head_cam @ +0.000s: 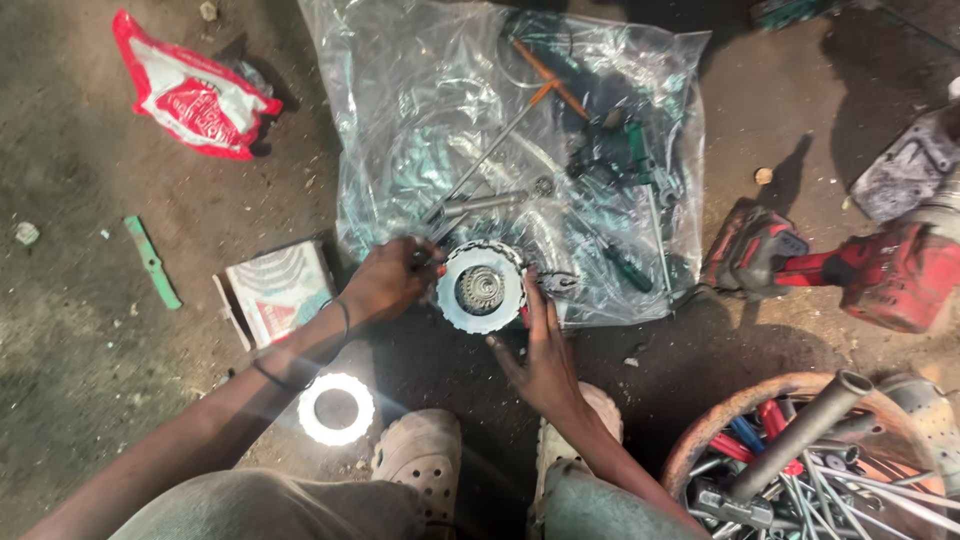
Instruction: The person sits on the ground and assembles a motorcycle clutch, stacking friction and steel clutch plates one at a time onto the clutch hub, aligning each disc by hand and pressing them into place. They pick plates from a box and from a plastic sheet on the ground, repositioning the hub as they stack.
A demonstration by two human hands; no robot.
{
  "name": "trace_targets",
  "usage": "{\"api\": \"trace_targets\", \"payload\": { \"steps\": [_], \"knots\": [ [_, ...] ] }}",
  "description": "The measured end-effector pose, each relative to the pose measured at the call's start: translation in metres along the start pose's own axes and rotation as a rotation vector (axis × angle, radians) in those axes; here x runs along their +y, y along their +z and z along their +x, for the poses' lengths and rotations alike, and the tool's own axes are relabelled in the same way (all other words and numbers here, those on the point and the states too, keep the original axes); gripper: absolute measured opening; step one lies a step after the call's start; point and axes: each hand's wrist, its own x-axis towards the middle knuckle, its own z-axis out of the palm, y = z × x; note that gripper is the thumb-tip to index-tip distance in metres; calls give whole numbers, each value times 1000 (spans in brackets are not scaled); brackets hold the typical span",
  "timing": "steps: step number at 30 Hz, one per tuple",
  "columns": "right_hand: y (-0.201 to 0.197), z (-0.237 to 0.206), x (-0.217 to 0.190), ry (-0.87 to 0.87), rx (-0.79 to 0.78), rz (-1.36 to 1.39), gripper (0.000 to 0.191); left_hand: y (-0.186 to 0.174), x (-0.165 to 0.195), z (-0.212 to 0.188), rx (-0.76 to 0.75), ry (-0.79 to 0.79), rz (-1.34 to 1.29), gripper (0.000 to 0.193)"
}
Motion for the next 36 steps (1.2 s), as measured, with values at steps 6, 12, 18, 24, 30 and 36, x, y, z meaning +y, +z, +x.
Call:
{"api": "trace_targets", "payload": {
  "steps": [6, 12, 18, 24, 30, 36],
  "knots": [
    [-1, -2, -4, 9, 155, 6, 71, -15, 15, -12, -65, -83, -110, 12],
    [11, -7, -2, -33, 257, 39, 55, -15, 18, -8, -72, -84, -3, 12],
    [23, -12, 7, 31, 255, 124, 49, -10, 8, -14, -57, -109, -240, 19],
    [37, -13, 24, 211, 246, 449, 49, -5, 5, -18, 13, -62, -167, 20],
    [42, -20, 31, 284, 222, 797, 43, 0, -19, -6, -27, 44, -273, 23],
    [46, -27, 22, 318, 205, 667, 40, 6, -31, 0, -122, 39, -518, 37]
  ]
}}
